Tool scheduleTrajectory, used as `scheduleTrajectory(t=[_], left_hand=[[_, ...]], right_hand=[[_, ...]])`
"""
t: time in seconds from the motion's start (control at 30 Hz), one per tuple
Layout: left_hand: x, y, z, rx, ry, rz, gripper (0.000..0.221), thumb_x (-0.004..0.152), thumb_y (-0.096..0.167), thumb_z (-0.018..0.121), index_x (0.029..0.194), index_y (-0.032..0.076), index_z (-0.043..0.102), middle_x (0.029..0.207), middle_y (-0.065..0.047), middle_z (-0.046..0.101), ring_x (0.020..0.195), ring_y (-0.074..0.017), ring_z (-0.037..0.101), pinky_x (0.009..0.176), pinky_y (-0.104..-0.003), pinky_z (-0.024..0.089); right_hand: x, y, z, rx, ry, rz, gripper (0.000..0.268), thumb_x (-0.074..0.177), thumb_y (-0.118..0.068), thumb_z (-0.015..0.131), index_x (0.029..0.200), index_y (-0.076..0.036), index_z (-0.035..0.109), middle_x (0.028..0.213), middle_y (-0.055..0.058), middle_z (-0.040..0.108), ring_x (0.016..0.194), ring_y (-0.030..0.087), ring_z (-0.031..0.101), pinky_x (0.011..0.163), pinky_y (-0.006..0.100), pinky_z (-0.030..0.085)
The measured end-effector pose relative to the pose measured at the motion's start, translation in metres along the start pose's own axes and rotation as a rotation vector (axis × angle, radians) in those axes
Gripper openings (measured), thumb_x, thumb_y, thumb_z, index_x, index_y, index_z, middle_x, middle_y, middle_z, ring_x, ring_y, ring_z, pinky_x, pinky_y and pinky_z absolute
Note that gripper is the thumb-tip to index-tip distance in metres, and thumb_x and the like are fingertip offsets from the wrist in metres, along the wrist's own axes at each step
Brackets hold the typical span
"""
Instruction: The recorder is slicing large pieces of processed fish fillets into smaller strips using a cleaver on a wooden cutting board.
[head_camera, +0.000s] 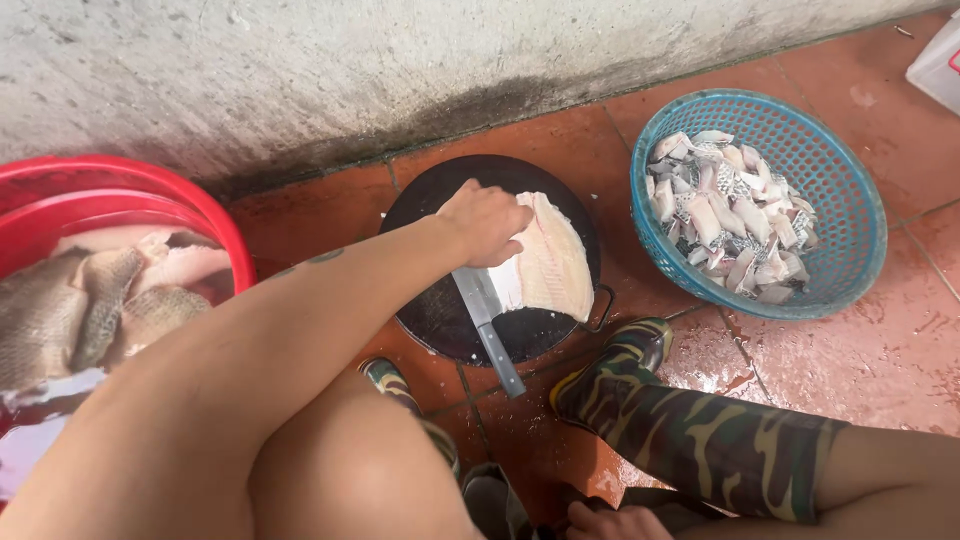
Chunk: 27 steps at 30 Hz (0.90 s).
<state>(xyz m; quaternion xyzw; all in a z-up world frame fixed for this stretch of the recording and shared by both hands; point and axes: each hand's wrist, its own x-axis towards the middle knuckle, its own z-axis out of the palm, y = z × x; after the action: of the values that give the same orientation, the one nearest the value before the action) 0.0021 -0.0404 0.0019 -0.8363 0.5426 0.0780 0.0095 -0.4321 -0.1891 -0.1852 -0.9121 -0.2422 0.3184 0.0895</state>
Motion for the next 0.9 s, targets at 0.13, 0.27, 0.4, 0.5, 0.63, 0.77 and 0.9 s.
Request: scheduleTrajectory(t=[0.13,0.27,0.4,0.5,0.63,0.77,0.9], left_hand=[[-0.004,0.005,-0.009,0.030,-0.009,0.031,0.036,0.091,0.038,0.069,0.113,0.009,0.068,0.104,-0.013,0.071,0.108,-0.0308,0.067,0.091,-0.053,0.048],[-0.008,0.003,-0.007,0.087,-0.076,0.037,0.037,0.092,0.041,0.070,0.112,0.009,0.069,0.104,-0.013,0.072,0.108,-0.0313,0.068,0.093,-0.053,0.048],[-0.015,-0.003,0.000,0.078,-0.147,0.037,0.036,0.091,0.041,0.070,0.112,0.011,0.070,0.106,-0.010,0.073,0.109,-0.0303,0.068,0.094,-0.053,0.048],[-0.016,-0.003,0.001,0.049,-0.168,0.013,0.035,0.092,0.041,0.069,0.114,0.013,0.070,0.104,-0.009,0.073,0.108,-0.0292,0.068,0.095,-0.052,0.047],[-0.012,-0.010,0.004,0.069,-0.149,0.000,0.036,0.093,0.041,0.068,0.114,0.013,0.069,0.104,-0.009,0.073,0.107,-0.0293,0.068,0.095,-0.052,0.047],[-0.002,-0.011,0.002,0.080,-0.098,0.009,0.036,0.093,0.041,0.068,0.113,0.012,0.069,0.105,-0.009,0.073,0.108,-0.0297,0.067,0.095,-0.052,0.046],[-0.002,-0.012,0.004,0.087,-0.083,0.009,0.036,0.093,0.042,0.067,0.112,0.011,0.070,0.105,-0.010,0.072,0.109,-0.0300,0.066,0.094,-0.052,0.046]], right_hand=[[-0.014,-0.012,-0.038,-0.051,0.007,0.004,0.019,0.101,-0.020,0.053,0.091,-0.009,0.064,0.105,0.009,0.059,0.075,0.025,0.071,0.049,0.045,0.058],[-0.019,-0.045,-0.084,0.068,-0.080,0.061,0.011,0.092,-0.022,0.061,0.090,-0.013,0.068,0.104,0.007,0.060,0.075,0.030,0.070,0.058,0.048,0.055],[-0.020,-0.073,-0.080,0.083,-0.095,0.087,0.010,0.088,-0.018,0.062,0.093,-0.011,0.066,0.103,0.009,0.059,0.075,0.030,0.070,0.058,0.047,0.055],[-0.019,-0.076,-0.086,0.055,-0.102,0.108,0.012,0.085,-0.016,0.062,0.095,-0.009,0.064,0.103,0.011,0.059,0.074,0.031,0.070,0.058,0.046,0.055],[-0.011,-0.071,-0.098,0.009,-0.098,0.115,0.016,0.082,-0.013,0.063,0.097,-0.007,0.063,0.103,0.013,0.058,0.074,0.031,0.070,0.058,0.046,0.055],[-0.016,-0.068,-0.111,-0.056,-0.037,0.144,0.015,0.082,-0.010,0.062,0.096,-0.005,0.062,0.102,0.015,0.059,0.074,0.030,0.070,0.059,0.045,0.055],[-0.027,-0.059,-0.134,-0.018,0.026,0.123,0.024,0.075,-0.016,0.067,0.096,-0.005,0.064,0.099,0.016,0.061,0.081,0.032,0.070,0.064,0.045,0.055]])
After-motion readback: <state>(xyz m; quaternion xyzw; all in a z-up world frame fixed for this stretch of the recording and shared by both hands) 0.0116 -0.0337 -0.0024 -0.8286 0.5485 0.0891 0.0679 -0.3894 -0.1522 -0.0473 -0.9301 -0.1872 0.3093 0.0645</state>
